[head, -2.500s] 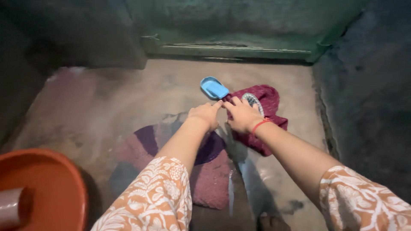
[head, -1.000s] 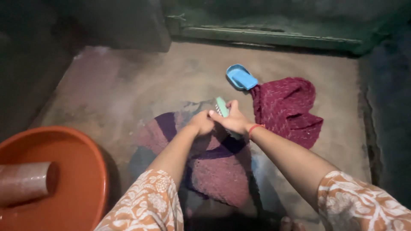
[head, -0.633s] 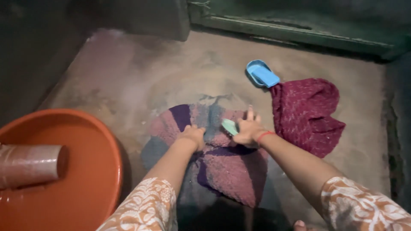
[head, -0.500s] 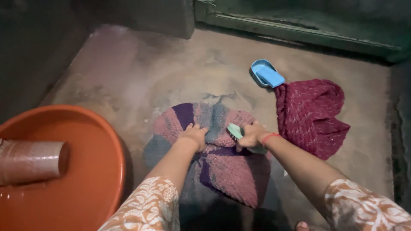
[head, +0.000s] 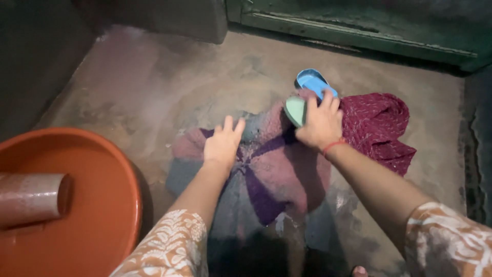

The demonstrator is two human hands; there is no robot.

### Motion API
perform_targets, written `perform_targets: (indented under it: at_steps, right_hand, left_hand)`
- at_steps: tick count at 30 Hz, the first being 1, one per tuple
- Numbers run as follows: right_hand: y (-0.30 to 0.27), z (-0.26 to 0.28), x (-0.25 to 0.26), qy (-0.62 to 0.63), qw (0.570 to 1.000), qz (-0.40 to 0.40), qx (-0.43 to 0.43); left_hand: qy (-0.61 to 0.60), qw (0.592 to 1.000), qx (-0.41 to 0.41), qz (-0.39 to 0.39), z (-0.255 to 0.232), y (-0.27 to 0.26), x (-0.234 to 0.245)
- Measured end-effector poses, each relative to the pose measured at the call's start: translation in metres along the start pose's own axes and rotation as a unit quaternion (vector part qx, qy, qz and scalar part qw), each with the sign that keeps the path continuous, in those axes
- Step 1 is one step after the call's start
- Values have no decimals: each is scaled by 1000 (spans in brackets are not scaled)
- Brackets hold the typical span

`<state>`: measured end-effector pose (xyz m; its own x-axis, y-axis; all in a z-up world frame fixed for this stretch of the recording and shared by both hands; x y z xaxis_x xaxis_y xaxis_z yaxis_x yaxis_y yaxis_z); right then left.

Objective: Hand-washing a patterned rug on a bathroom floor using a brush and soap.

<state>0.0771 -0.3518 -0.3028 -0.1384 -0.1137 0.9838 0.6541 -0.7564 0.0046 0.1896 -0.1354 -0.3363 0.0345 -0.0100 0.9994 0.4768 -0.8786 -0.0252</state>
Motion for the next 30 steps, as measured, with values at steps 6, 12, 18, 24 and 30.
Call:
perform_targets:
  at_steps: [6,12,18,24,30]
  right_hand:
    - [-22,37,-5,-18,991,133,2]
    - [-113,65,-91,-158,903,144,373]
    - [-19,-21,-69,-139,977,150,-67]
    - [-78,12,-111,-126,944,126,277]
    - [-39,2,-54,-224,952,182,105]
  left_hand:
    - [-65,982,40,170,8,-6,-53]
    - [-74,941,51,327,4,-35,-48]
    - [-133,935,78,318,8,-36,-64]
    - [-132,928,77,340,9,-35,-59]
    - [-123,929,75,340,6,-33,-67]
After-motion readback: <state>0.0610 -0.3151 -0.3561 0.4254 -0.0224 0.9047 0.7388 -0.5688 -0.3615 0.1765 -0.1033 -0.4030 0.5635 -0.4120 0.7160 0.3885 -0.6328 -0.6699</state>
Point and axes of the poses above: each hand's wrist, its own y-axis towards the middle knuckle, its own x-axis out of the back of the hand, z = x × y, the point moved 7 cm from there along y, towards the middle knuckle, and after that the axes turned 12 degrees about -x, right-handed, at the moved point
